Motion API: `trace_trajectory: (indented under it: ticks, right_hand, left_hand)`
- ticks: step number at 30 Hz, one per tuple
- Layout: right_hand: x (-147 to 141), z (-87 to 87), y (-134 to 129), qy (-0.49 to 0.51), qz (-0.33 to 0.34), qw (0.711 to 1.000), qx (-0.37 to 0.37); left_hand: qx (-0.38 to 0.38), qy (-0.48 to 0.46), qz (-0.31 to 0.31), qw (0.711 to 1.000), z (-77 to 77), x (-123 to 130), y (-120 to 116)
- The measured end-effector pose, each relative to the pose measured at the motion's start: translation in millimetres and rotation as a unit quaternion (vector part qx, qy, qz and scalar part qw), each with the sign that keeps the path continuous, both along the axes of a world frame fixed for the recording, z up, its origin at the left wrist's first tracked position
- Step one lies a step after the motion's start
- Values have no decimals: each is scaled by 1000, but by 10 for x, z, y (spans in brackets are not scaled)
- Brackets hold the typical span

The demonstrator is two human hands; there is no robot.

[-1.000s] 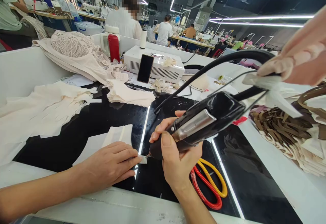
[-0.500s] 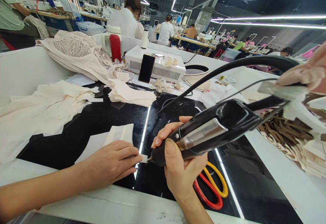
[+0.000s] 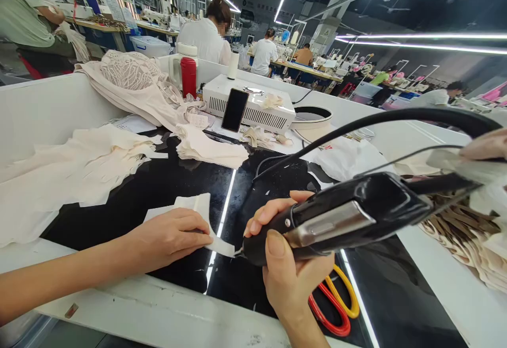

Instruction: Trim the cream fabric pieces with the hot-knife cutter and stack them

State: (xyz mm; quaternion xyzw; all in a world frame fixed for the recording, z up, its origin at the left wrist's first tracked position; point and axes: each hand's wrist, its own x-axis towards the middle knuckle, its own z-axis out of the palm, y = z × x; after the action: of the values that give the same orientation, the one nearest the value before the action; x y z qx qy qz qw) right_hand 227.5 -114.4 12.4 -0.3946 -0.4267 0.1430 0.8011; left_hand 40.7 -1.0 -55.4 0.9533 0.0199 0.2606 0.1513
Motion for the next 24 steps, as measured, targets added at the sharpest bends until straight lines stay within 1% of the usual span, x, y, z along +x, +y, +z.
trace_trajectory:
  ticks: [5, 8, 13, 18, 21, 24]
  right_hand:
    - [-3, 9, -4, 7, -15, 1000, -10]
    - [0, 25, -3, 12, -27, 999, -20]
    - [0, 45, 10, 14, -36, 999, -24]
    - [4, 48, -1, 15, -35, 999, -31]
    - [3, 48, -8, 13, -36, 999, -27]
    - [-5, 45, -5, 12, -34, 999, -22]
  left_hand:
    - [-4, -3, 14, 1000, 8, 26, -19]
    - [6, 0, 17, 1000, -8, 52, -10]
    - [20, 1, 19, 1000, -103, 94, 27]
    - [46, 33, 27, 998, -189, 131, 43]
    - [67, 54, 35, 996, -178, 135, 44]
    - [90, 64, 36, 993, -137, 124, 46]
